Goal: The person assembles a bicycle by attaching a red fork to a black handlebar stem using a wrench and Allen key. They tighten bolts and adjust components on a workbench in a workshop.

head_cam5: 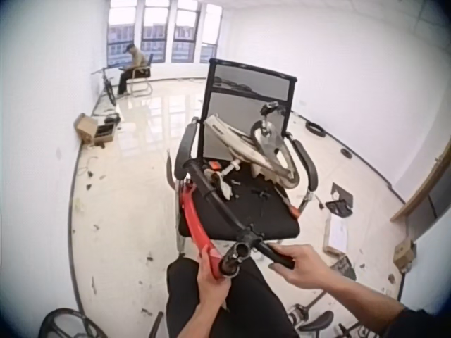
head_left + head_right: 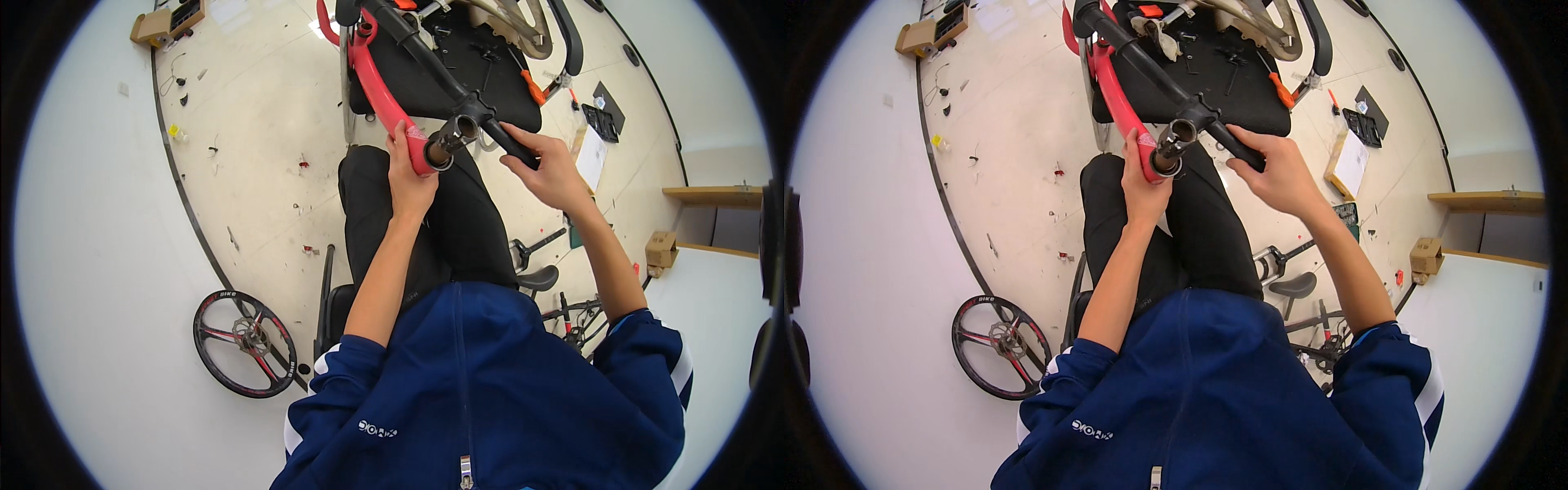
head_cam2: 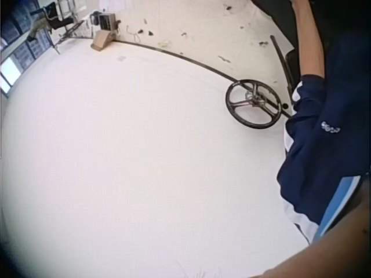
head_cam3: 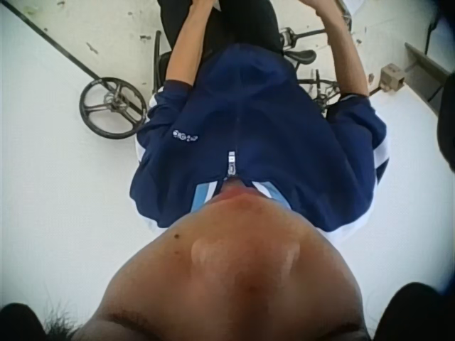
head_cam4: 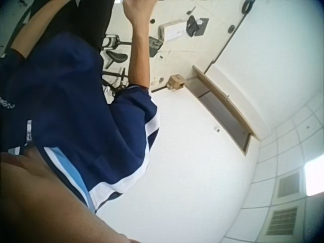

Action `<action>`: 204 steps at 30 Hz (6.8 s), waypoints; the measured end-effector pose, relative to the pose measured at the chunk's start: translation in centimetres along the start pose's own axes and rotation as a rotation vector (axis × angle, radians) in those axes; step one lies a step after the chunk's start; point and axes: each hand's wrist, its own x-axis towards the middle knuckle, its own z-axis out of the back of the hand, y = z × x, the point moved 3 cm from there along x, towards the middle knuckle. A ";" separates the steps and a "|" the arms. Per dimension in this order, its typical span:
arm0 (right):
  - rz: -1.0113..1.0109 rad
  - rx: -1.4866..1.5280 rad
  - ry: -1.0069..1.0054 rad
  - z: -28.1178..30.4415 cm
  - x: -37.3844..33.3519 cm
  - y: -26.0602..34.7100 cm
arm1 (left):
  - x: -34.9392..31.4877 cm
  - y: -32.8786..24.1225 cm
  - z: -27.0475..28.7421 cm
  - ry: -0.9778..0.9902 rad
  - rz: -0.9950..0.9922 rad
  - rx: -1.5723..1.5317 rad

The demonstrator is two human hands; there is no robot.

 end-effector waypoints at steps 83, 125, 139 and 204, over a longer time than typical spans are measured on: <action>0.094 0.689 -0.052 -28.5 3.2 -8.1 | -0.3 1.7 -0.1 0.084 0.011 0.141; -0.515 0.871 -0.155 -29.4 3.3 -9.8 | -4.0 8.4 -0.3 0.137 0.201 0.339; -0.650 1.213 0.057 -25.6 1.7 -8.4 | -4.0 12.0 -2.1 0.195 1.032 -0.374; -0.126 1.135 -0.356 -14.3 4.9 -5.3 | -5.2 10.2 -3.2 0.206 1.241 -0.548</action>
